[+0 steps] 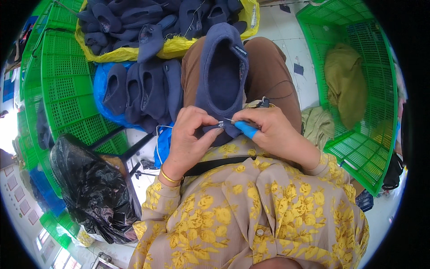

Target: The person sits on the floor and uses a blue-handled tool to stitch the opening of a dark blue slipper. They repeatedly insert the tool, pull the thread, and adjust the slipper while working on a single item.

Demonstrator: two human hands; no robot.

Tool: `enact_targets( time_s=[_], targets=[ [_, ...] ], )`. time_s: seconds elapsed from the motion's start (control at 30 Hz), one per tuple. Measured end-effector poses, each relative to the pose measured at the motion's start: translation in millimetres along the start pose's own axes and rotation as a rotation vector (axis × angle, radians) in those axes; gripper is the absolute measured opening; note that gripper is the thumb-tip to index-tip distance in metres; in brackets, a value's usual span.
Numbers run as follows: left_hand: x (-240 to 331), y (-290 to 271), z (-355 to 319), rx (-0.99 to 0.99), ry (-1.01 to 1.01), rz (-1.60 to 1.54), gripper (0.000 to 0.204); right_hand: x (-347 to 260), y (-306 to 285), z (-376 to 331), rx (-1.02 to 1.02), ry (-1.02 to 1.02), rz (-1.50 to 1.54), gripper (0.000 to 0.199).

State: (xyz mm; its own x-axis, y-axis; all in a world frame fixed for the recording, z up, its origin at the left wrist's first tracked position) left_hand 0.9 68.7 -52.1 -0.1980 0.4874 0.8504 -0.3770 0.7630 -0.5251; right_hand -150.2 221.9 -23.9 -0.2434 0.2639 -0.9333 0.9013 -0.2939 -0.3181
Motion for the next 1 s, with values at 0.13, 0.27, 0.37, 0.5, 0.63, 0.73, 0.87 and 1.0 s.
enact_targets(
  time_s=[0.13,0.27,0.37,0.5,0.63,0.73,0.87,1.0],
  targets=[
    [-2.1,1.3,-0.1,0.012,0.013,-0.002,0.018,-2.0,1.8,1.5,-0.025,0.028,-0.012,0.023],
    [-1.7,2.4,-0.2,0.018,-0.003,-0.013,0.018,-1.5,3.7,3.4,-0.031,0.040,-0.044,0.026],
    [-0.7,1.7,0.1,0.015,0.005,0.009,0.018,-6.1,2.5,5.0,-0.045,0.046,-0.065,0.026],
    [-1.0,3.7,-0.1,0.031,0.035,0.057,0.020,-6.9,3.9,11.4,-0.067,0.033,-0.167,0.018],
    [-0.8,6.3,-1.1,0.048,0.046,0.095,0.019,-2.3,13.4,20.9,-0.098,0.043,-0.263,0.011],
    [-2.8,6.0,-5.4,0.084,0.045,0.091,0.019,0.1,9.5,22.0,-0.112,0.057,-0.284,0.013],
    [-2.2,5.8,-13.8,0.130,-0.004,0.103,0.021,-0.5,0.8,18.8,-0.107,0.006,-0.228,0.025],
    [-5.0,9.4,-17.2,0.148,-0.026,0.114,0.021,13.4,3.0,18.6,-0.120,-0.087,-0.247,0.029]
  ],
)
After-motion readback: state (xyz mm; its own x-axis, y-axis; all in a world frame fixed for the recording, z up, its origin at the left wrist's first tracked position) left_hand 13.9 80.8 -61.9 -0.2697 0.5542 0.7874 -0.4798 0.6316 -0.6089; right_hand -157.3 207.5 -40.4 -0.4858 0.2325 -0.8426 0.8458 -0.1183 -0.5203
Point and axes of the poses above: each hand's wrist, its own z-axis towards the middle knuckle, its own y-axis out of the palm, x = y × z, the point moved 1 cm from there along z, towards the middle knuckle, and after that the axes turned 7 degrees about z, right-handed, at the moved point
